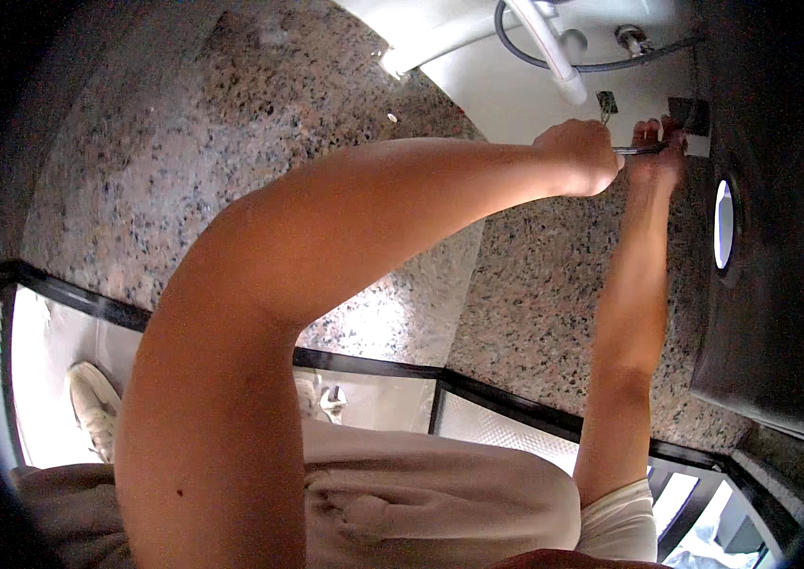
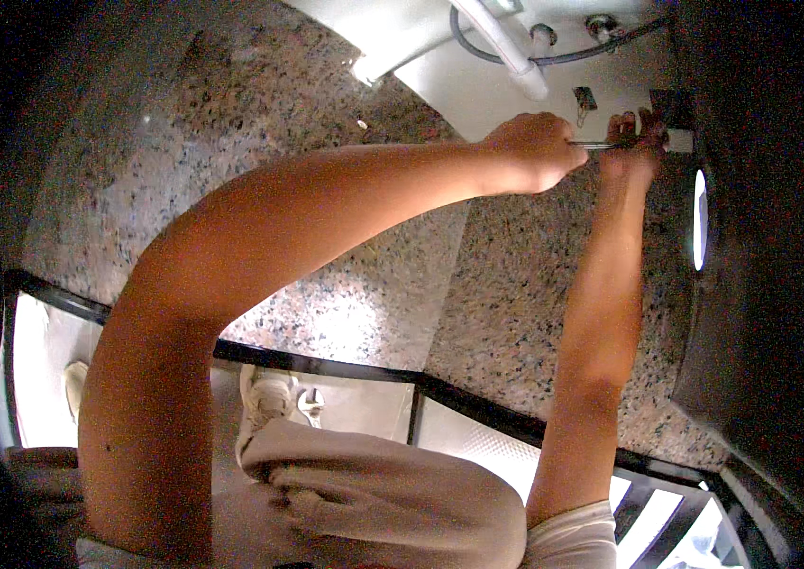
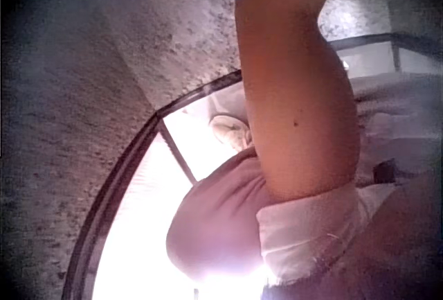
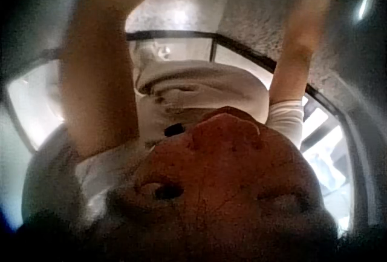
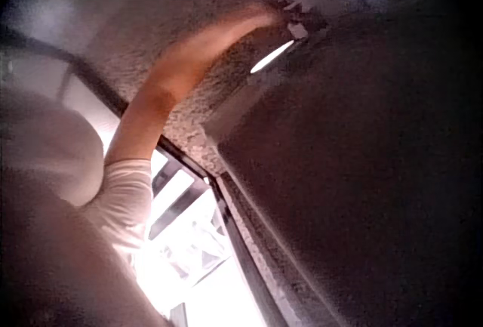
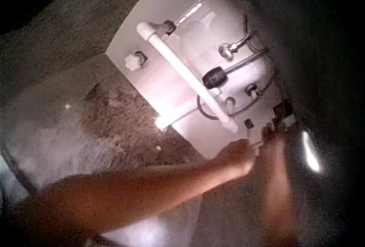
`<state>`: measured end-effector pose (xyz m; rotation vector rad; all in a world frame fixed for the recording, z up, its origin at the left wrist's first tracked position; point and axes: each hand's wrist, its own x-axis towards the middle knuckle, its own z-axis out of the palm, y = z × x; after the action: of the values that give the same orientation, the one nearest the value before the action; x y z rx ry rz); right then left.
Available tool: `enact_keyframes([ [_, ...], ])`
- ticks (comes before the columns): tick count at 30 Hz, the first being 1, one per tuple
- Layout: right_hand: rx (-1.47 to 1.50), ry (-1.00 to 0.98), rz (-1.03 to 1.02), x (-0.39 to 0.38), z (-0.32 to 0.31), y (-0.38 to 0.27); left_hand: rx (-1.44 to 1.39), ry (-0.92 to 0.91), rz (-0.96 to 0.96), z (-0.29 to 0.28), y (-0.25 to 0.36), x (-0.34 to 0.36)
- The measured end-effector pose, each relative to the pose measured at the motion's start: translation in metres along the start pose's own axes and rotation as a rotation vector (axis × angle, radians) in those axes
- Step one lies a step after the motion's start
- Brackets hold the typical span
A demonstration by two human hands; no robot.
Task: The person is sitting on the floor under a kitchen sink, using a wrench to tighten connections on the plumbing pipes and valves. They manipulate the white PVC drain pipe and the metal water supply lines, adjusting fittings to secure the assembly.
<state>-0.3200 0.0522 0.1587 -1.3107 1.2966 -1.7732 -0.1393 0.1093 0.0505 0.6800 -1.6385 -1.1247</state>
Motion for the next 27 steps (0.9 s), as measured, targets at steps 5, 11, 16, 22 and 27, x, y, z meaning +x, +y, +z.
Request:
enact_keyframes([
  [5,-0.005,0.137,0.135,-0.008,0.027,0.002,-0.228,0.158,-0.232,-0.004,0.021,-0.024],
  [11,0.007,0.142,0.267,-0.016,0.012,-0.026,-0.317,0.274,-0.206,-0.031,0.044,-0.023],
  [16,0.164,0.111,0.478,-0.08,0.056,-0.035,-0.401,0.378,-0.148,-0.028,0.021,-0.023],
  [22,-0.387,0.071,0.291,-0.063,0.011,-0.002,-0.274,0.143,-0.109,-0.041,0.03,-0.045],
  [27,-0.262,0.079,0.221,-0.032,-0.008,0.03,-0.16,0.086,-0.082,-0.051,0.004,-0.059],
])
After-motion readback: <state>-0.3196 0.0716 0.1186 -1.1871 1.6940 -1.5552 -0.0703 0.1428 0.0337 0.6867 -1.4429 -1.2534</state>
